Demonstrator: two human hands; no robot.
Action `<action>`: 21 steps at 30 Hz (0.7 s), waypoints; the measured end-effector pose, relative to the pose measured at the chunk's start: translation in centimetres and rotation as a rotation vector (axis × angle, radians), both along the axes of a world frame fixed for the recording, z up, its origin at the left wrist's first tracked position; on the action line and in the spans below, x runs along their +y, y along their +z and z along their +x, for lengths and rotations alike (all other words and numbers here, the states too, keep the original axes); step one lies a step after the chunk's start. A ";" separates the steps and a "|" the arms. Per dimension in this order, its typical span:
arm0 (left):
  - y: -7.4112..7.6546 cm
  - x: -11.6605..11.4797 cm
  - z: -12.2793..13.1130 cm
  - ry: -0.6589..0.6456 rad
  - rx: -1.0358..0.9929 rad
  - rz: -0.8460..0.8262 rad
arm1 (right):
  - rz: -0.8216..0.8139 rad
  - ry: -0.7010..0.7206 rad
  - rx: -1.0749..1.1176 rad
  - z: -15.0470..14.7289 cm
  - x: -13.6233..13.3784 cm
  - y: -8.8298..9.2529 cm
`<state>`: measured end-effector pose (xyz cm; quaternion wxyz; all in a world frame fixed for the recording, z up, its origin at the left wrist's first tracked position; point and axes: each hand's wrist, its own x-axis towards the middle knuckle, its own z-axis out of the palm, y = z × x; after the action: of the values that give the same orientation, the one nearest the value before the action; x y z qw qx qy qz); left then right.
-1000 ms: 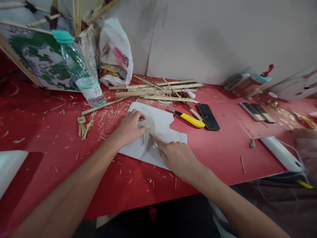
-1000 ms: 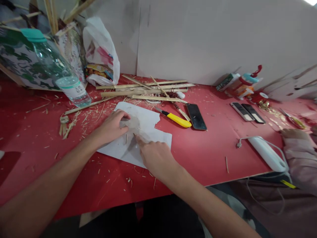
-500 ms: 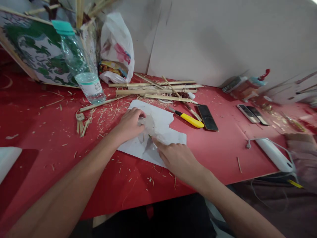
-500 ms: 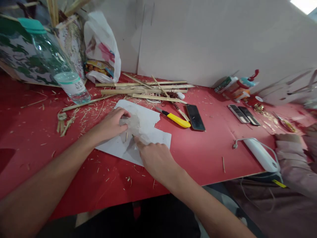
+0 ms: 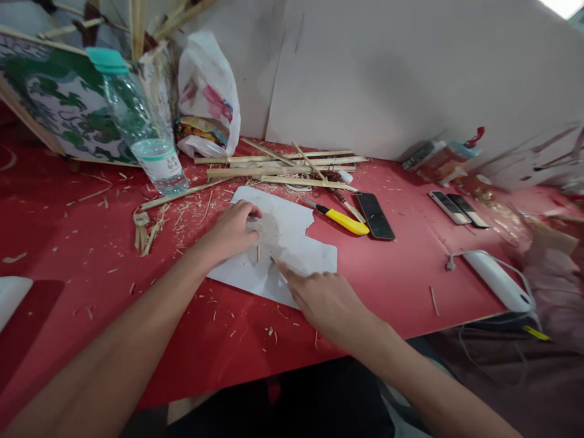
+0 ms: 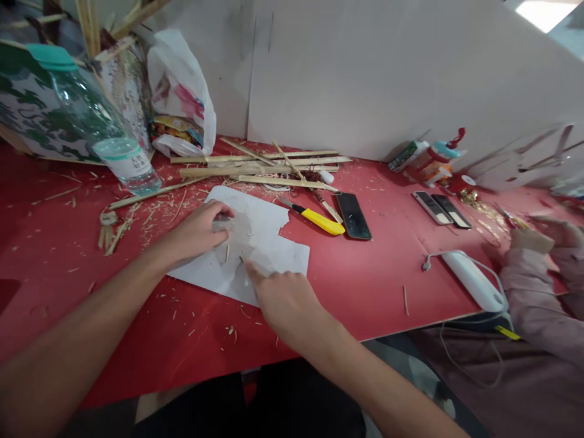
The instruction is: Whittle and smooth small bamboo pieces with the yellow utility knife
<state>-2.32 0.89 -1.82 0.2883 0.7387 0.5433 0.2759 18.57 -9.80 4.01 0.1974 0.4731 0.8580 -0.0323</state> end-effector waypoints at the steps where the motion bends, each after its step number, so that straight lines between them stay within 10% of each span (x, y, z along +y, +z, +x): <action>1: 0.0 0.0 0.1 0.010 0.009 0.004 | -0.030 -0.011 -0.026 0.5 -0.7 0.0; 21: 0.1 0.2 0.4 0.001 0.006 -0.007 | 0.090 -0.016 0.183 -0.7 1.1 -0.7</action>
<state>-1.96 1.08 -1.73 0.2889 0.7381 0.5457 0.2719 17.87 -8.68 3.29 0.0964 0.4833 0.8693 -0.0383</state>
